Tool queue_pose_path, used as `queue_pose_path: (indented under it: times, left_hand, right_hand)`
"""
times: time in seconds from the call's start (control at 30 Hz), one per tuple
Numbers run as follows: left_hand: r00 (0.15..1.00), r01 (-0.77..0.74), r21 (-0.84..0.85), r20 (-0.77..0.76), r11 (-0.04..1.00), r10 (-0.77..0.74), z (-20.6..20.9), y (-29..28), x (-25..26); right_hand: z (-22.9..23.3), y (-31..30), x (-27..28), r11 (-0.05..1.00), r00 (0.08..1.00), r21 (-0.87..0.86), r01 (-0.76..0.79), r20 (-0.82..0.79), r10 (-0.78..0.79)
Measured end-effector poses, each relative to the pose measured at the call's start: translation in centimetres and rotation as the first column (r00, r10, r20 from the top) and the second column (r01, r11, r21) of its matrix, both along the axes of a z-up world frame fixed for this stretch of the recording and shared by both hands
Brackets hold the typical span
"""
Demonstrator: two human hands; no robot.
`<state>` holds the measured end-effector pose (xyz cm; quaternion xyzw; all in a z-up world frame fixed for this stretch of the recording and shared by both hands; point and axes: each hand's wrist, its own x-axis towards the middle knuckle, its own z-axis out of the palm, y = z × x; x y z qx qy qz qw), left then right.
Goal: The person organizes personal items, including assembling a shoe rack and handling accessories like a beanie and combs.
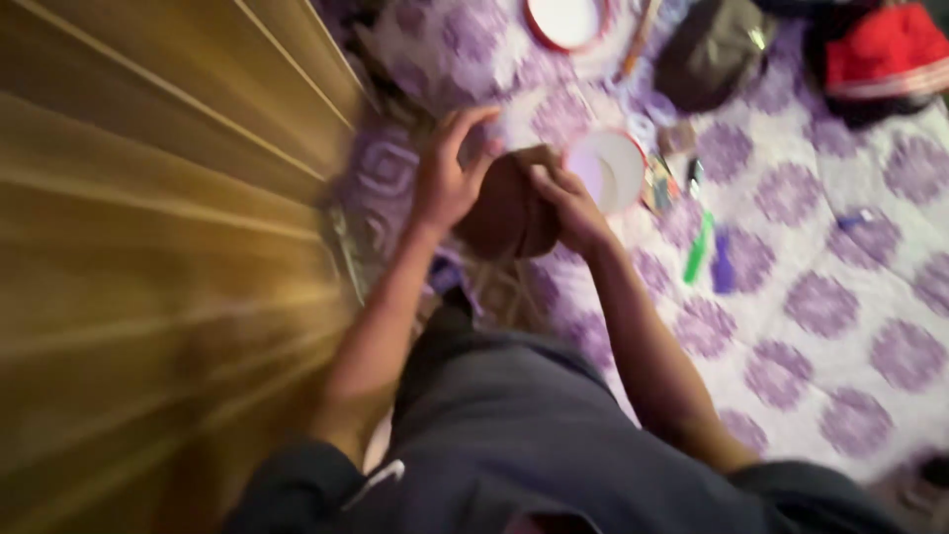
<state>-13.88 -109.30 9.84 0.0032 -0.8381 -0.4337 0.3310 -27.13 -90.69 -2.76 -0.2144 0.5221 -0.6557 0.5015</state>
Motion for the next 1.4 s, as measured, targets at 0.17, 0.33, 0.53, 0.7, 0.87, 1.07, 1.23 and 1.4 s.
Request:
queue_pose_path:
  times: [0.17,0.33,0.53,0.7,0.87,1.07,1.23,1.4]
  left_hand:
    - [0.938,-0.346,0.383,0.105,0.857,0.331,-5.7,-6.9,0.5]
    - [0.933,-0.353,0.663,0.2,0.66,0.298,-10.0,-14.2,-1.1]
    - [0.916,-0.031,0.999,0.043,0.037,-0.4,-8.7,-17.7,-5.6]
    - [0.885,0.113,0.959,-0.216,-0.261,-0.413,-11.5,-20.2,-9.9]
    - [0.87,0.195,0.923,-0.318,-0.331,-0.377,-13.3,-23.0,-16.2]
    - [0.935,0.023,0.968,-0.11,-0.251,-0.338,-16.6,-28.2,-23.6]
    - [0.899,-0.326,0.696,0.438,0.64,-0.018,-24.9,-34.9,-23.2]
    - [0.58,-0.505,-0.462,0.444,0.73,0.683,-20.3,-36.1,-17.3]
  right_hand:
    - [7.0,-8.5,0.9,0.906,0.841,-0.247,0.343,0.51,-0.179]
    - [10.4,-12.7,-1.0,0.705,0.844,-0.615,0.352,0.534,0.045]
    - [2.1,-16.5,-6.5,0.493,0.417,-0.337,0.802,0.907,-0.058]
    - [-1.6,-18.7,-10.6,0.529,0.446,-0.342,0.777,0.892,-0.078]
    - [-3.1,-22.5,-18.5,0.585,0.51,-0.389,0.712,0.859,-0.05]
    - [-4.0,-28.1,-25.8,0.656,0.559,-0.427,0.622,0.829,0.01]
    - [-5.5,-29.7,-30.2,0.721,0.585,-0.415,0.554,0.811,0.017]
    - [-11.3,-30.7,-32.9,0.752,0.643,-0.404,0.52,0.765,-0.034]
